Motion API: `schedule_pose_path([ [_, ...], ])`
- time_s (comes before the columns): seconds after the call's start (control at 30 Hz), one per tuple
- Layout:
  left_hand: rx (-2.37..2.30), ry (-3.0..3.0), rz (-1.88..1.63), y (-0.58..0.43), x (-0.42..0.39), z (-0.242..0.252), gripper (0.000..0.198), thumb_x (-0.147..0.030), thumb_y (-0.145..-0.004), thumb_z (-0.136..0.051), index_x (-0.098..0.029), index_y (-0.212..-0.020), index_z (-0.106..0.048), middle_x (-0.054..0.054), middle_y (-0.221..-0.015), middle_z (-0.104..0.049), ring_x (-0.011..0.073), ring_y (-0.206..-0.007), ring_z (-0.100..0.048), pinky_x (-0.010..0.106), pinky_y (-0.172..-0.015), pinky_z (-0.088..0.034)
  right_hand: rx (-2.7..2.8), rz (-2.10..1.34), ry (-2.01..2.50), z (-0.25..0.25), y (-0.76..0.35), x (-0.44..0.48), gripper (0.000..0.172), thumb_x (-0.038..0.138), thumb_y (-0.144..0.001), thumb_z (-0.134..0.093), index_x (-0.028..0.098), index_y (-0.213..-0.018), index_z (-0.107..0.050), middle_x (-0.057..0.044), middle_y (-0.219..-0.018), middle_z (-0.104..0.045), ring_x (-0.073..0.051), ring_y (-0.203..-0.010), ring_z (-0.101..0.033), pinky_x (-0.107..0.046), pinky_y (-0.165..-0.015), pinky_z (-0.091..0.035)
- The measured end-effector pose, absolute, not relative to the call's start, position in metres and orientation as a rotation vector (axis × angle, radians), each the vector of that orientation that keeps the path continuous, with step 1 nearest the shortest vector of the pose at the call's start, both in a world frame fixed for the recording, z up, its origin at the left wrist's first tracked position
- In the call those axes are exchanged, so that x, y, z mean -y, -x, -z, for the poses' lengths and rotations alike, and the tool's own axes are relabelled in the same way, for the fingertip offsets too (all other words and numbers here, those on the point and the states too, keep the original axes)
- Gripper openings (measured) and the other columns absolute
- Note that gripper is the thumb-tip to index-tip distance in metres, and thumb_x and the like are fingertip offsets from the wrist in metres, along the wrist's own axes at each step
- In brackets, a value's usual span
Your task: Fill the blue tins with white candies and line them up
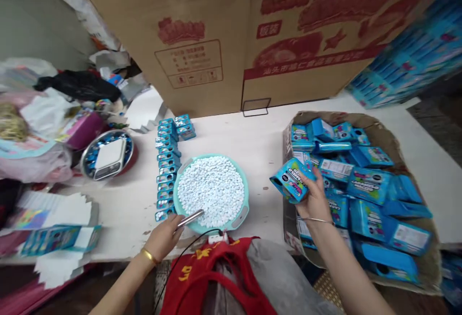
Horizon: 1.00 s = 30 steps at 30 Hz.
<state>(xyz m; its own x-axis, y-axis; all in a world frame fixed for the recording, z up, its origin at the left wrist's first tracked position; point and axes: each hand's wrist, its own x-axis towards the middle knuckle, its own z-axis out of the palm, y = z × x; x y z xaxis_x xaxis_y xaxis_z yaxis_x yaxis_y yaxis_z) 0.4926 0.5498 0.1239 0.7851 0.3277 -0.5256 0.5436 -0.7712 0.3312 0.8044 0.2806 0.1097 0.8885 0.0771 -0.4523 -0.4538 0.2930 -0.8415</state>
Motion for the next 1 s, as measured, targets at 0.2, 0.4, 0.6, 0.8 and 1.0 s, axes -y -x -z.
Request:
schedule_pose_path([
  [0.2, -0.796, -2.519, 0.836, -0.506, -0.507, -0.100, 0.029, -0.021, -0.090, -0.042, -0.025, -0.115, -0.055, 0.005, -0.110, -0.060, 0.0187, -0.098, -0.059, 0.028, -0.082, -0.045, -0.614, -0.751, 0.932, -0.090, -0.746, -0.295, 0.017, 0.028, -0.073, -0.068, 0.023, -0.089, -0.066, 0.003, -0.078, -0.073, -0.015, -0.067, -0.068, -0.024, -0.053, -0.055],
  [0.4, -0.890, -2.470, 0.541, -0.559, -0.484, -0.048, 0.019, -0.019, -0.091, -0.043, -0.019, -0.107, -0.054, 0.008, -0.108, -0.058, 0.0183, -0.095, -0.059, 0.028, -0.081, -0.044, -0.470, -0.843, 0.891, -0.099, -0.731, -0.293, 0.033, 0.018, -0.065, -0.076, 0.026, -0.094, -0.064, 0.003, -0.091, -0.073, -0.014, -0.077, -0.069, -0.024, -0.056, -0.057],
  [0.6, -0.867, -2.383, 0.311, -0.597, -0.486, -0.022, 0.017, -0.022, -0.091, -0.047, -0.017, -0.106, -0.052, 0.010, -0.110, -0.059, 0.0211, -0.104, -0.056, 0.033, -0.090, -0.044, -0.217, -0.896, 1.088, -0.087, -0.729, -0.295, 0.031, 0.027, -0.068, -0.072, 0.027, -0.098, -0.063, 0.000, -0.097, -0.072, -0.022, -0.091, -0.068, -0.039, -0.074, -0.059],
  [0.8, -0.822, -2.355, 0.208, -0.586, -0.498, -0.021, 0.022, -0.020, -0.089, -0.050, -0.017, -0.111, -0.050, 0.011, -0.112, -0.059, 0.0237, -0.105, -0.056, 0.039, -0.094, -0.044, -0.143, -0.906, 1.154, -0.077, -0.734, -0.293, 0.037, 0.033, -0.068, -0.073, 0.027, -0.102, -0.059, -0.001, -0.097, -0.071, -0.021, -0.087, -0.068, -0.038, -0.070, -0.059],
  [1.0, -0.775, -2.325, 0.158, -0.600, -0.497, -0.016, 0.022, -0.022, -0.089, -0.050, -0.016, -0.110, -0.051, 0.011, -0.111, -0.059, 0.0227, -0.105, -0.056, 0.036, -0.093, -0.044, -0.085, -0.852, 1.305, -0.066, -0.739, -0.302, 0.050, 0.031, -0.054, -0.083, 0.024, -0.096, -0.056, 0.000, -0.090, -0.069, -0.018, -0.081, -0.065, -0.031, -0.066, -0.055],
])
